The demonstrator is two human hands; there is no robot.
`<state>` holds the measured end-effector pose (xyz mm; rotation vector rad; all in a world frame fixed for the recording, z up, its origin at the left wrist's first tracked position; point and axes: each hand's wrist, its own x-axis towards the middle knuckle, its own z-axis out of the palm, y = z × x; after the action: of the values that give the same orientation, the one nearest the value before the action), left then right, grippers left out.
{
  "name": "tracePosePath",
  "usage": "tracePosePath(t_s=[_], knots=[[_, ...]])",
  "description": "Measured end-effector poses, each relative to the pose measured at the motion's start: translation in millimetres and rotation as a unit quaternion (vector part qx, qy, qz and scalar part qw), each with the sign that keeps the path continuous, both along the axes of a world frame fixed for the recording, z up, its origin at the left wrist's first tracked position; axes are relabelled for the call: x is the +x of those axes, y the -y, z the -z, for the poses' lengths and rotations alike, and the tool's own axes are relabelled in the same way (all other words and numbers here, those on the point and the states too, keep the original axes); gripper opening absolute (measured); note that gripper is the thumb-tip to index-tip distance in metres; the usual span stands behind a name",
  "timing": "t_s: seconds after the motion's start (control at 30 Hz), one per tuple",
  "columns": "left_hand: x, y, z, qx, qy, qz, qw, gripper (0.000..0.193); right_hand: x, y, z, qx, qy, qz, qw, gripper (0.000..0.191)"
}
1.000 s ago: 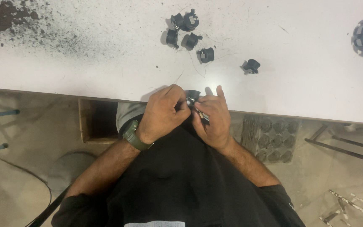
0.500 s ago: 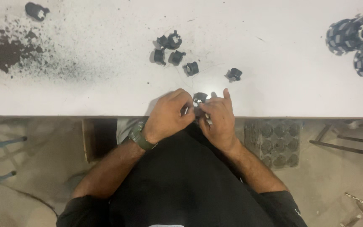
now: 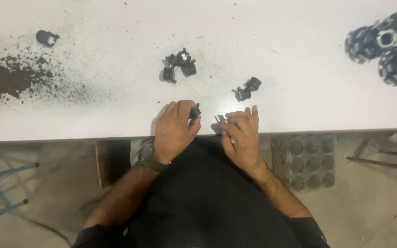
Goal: The person sits at a white workbench assembling small black sprocket-like mechanical parts. They hold a part in one hand, use a small hand tool to press or fit components together, then set the finished assembly aside and pick up the next part, repeating the cycle.
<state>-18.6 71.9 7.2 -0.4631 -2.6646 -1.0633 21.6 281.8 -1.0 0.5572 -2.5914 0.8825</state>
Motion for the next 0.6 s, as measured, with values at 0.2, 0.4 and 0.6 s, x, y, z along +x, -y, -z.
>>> tracePosePath(t_s=[0.2, 0.4, 0.6], knots=[[40, 10, -16, 0.071, 0.031, -0.038, 0.996, 0.034, -1, 32, -5, 0.03, 0.04, -0.074, 0.996, 0.044], [47, 13, -25, 0.057, 0.171, -0.015, 0.983, 0.04, -8, 39, -4, 0.049, 0.006, -0.016, 0.999, 0.05], [36, 30, -31, -0.127, -0.095, 0.075, 0.984, 0.058, -11, 36, 5, 0.063, 0.029, -0.035, 0.997, 0.047]])
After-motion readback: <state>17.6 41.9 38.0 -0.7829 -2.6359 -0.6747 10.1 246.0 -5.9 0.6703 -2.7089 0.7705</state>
